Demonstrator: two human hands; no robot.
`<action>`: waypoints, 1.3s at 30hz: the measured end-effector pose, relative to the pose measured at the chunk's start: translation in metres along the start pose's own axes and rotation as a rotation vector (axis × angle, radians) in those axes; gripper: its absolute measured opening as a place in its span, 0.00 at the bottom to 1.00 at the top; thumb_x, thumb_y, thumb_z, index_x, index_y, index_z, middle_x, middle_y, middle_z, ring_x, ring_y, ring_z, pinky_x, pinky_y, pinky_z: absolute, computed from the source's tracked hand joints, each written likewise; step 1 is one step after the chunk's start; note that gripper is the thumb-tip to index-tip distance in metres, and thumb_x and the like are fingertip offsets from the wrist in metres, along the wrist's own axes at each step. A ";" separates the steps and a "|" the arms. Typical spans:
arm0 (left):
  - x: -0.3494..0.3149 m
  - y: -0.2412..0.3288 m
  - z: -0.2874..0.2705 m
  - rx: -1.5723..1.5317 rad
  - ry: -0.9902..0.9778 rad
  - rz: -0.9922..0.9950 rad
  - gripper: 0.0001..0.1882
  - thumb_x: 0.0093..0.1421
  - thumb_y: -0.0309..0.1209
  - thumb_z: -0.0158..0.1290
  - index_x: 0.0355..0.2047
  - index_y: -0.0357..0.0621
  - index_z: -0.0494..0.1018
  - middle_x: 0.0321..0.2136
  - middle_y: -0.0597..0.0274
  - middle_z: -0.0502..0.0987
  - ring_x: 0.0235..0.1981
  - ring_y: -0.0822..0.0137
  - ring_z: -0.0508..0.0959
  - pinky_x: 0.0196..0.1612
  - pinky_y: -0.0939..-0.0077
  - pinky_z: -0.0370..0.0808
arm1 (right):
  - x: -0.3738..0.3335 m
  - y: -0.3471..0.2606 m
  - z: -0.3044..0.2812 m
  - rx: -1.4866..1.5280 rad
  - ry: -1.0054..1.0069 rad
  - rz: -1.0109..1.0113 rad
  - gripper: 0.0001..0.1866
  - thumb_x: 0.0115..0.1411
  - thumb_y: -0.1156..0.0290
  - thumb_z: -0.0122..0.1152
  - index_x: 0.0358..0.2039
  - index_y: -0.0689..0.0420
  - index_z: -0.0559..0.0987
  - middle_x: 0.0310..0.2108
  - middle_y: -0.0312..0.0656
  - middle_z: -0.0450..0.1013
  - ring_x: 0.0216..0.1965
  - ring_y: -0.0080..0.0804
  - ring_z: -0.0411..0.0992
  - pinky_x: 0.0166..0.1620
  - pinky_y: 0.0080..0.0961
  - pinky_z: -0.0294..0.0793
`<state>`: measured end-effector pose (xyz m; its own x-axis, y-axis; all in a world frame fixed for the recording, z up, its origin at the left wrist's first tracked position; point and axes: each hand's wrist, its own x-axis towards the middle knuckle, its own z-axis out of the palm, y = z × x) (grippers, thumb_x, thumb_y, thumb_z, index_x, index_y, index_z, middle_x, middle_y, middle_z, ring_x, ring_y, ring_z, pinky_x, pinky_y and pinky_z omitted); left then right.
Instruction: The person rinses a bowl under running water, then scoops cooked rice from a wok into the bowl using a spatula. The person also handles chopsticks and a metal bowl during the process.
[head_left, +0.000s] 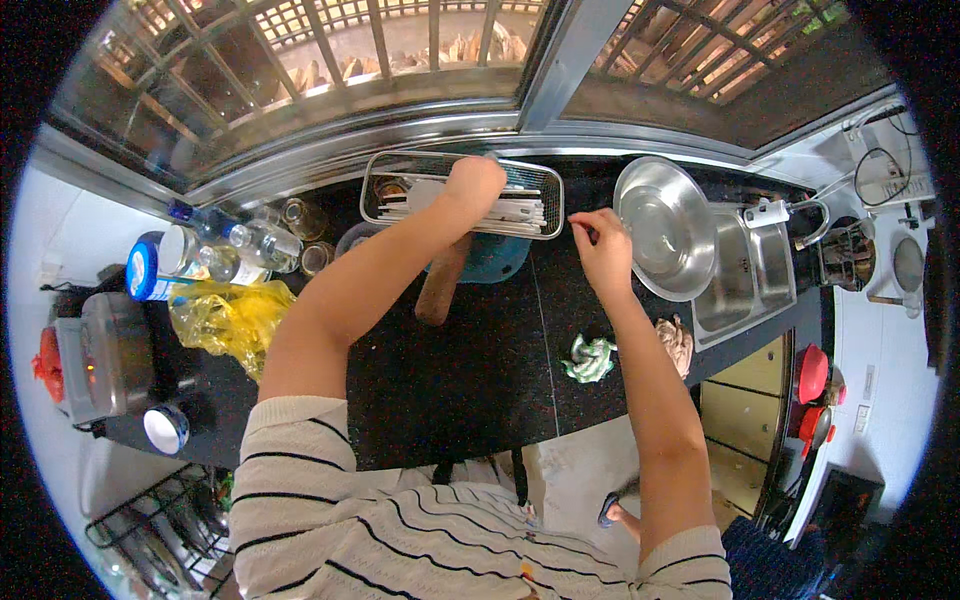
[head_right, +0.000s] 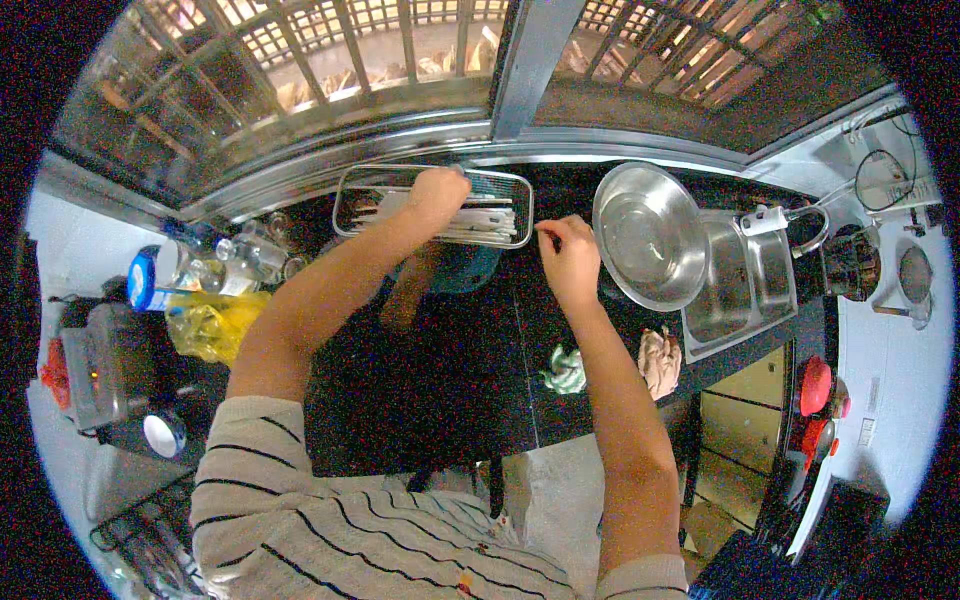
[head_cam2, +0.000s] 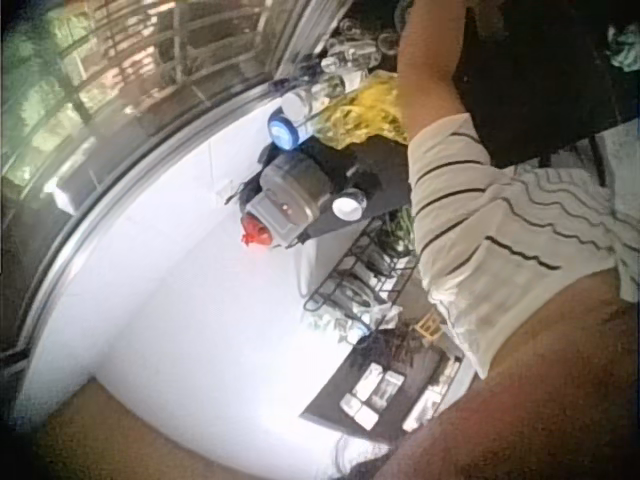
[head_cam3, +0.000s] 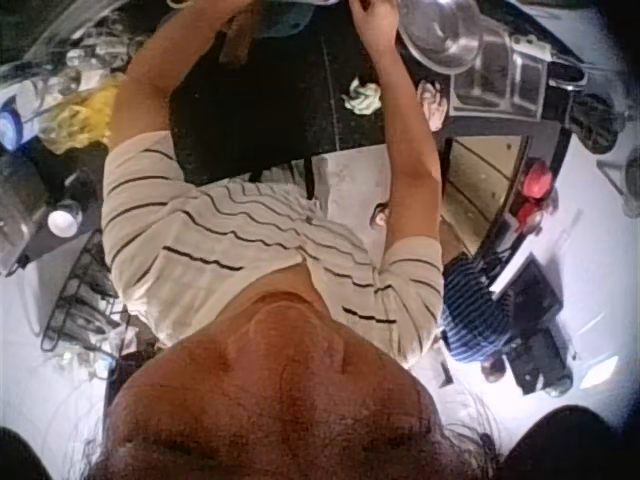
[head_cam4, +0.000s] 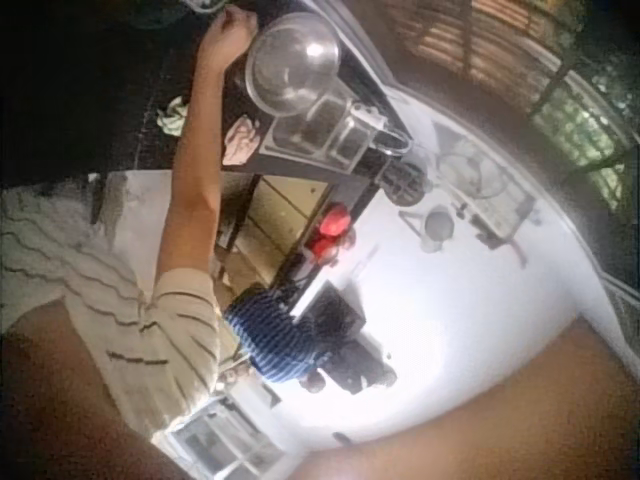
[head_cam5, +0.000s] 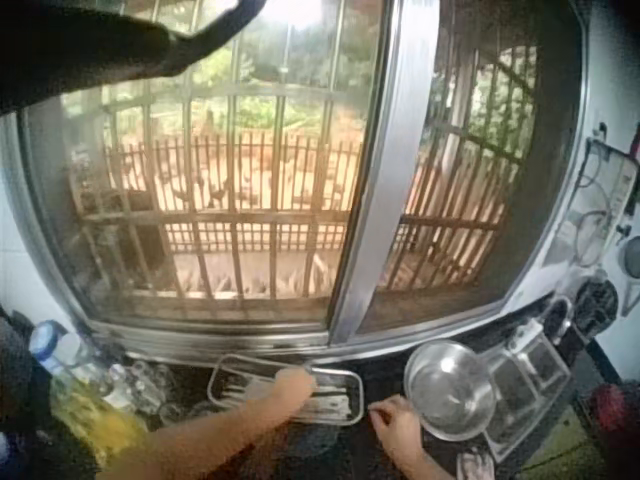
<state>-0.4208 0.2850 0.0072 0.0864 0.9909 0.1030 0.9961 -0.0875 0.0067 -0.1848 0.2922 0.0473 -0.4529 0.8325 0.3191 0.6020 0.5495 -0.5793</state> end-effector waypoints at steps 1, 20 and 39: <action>0.001 0.002 0.000 0.025 -0.017 0.005 0.07 0.47 0.26 0.51 0.25 0.41 0.78 0.27 0.54 0.77 0.31 0.56 0.78 0.31 0.64 0.76 | 0.007 -0.001 0.006 0.012 -0.019 -0.004 0.04 0.48 0.75 0.60 0.27 0.54 0.79 0.25 0.40 0.70 0.28 0.37 0.69 0.32 0.30 0.70; -0.020 0.008 -0.022 0.013 -0.096 0.207 0.04 0.49 0.27 0.50 0.27 0.46 0.72 0.26 0.59 0.75 0.30 0.58 0.78 0.29 0.65 0.75 | -0.023 -0.002 0.022 0.009 -0.132 0.088 0.06 0.46 0.69 0.62 0.26 0.54 0.78 0.32 0.41 0.64 0.34 0.40 0.67 0.37 0.34 0.68; -0.065 0.000 -0.095 -1.585 0.948 -0.300 0.05 0.65 0.25 0.37 0.40 0.40 0.59 0.30 0.59 0.68 0.33 0.64 0.76 0.37 0.69 0.77 | 0.043 0.002 0.079 -0.705 -0.430 -0.577 0.06 0.48 0.70 0.55 0.19 0.53 0.79 0.25 0.40 0.74 0.30 0.37 0.74 0.29 0.31 0.72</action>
<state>-0.4279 0.2108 0.0954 -0.6570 0.6587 0.3668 -0.0123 -0.4958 0.8684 -0.2551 0.3237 0.0004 -0.9130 0.4068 0.0324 0.4048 0.8926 0.1984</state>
